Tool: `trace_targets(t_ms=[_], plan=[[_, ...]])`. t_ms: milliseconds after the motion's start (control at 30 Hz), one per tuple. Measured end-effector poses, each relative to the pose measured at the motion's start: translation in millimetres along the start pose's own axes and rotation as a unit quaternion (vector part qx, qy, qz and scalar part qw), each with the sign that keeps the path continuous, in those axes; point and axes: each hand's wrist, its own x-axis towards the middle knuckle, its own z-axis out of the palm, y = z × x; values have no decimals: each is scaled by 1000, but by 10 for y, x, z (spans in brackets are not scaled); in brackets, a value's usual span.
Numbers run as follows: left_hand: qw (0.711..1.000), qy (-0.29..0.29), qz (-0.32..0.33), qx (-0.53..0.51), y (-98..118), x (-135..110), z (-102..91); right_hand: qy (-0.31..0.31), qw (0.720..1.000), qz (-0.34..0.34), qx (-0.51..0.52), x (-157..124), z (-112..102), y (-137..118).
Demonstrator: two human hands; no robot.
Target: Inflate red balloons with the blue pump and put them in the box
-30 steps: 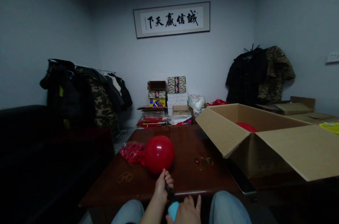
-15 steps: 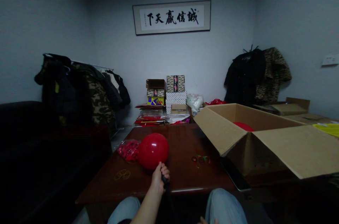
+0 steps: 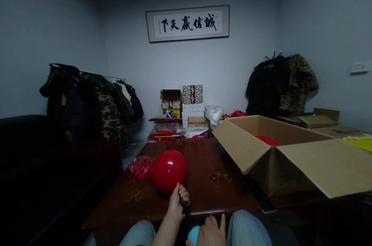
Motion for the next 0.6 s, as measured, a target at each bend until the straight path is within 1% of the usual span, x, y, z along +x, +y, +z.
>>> trace_targets(t_ms=[67, 167, 267, 367, 467, 600], plan=[[1000, 3, 9, 11, -40, 8, -46, 2, 1000, 3, 5, 69, -110, -95], [999, 4, 22, 31, -36, 12, -81, 22, 1000, 10, 7, 185, -182, -239], [998, 8, 10, 62, 47, 8, -68, 37, 999, 12, 19, 282, -174, -371], [996, 19, 20, 84, 149, 13, -39, 26, 999, 13, 35, 307, -131, -443], [995, 21, 33, 92, 194, 44, -26, 15, 999, 12, 49, 245, -70, -408], [995, 33, 38, 83, 162, 112, -46, 2, 1000, 3, 31, 87, 99, -185]])
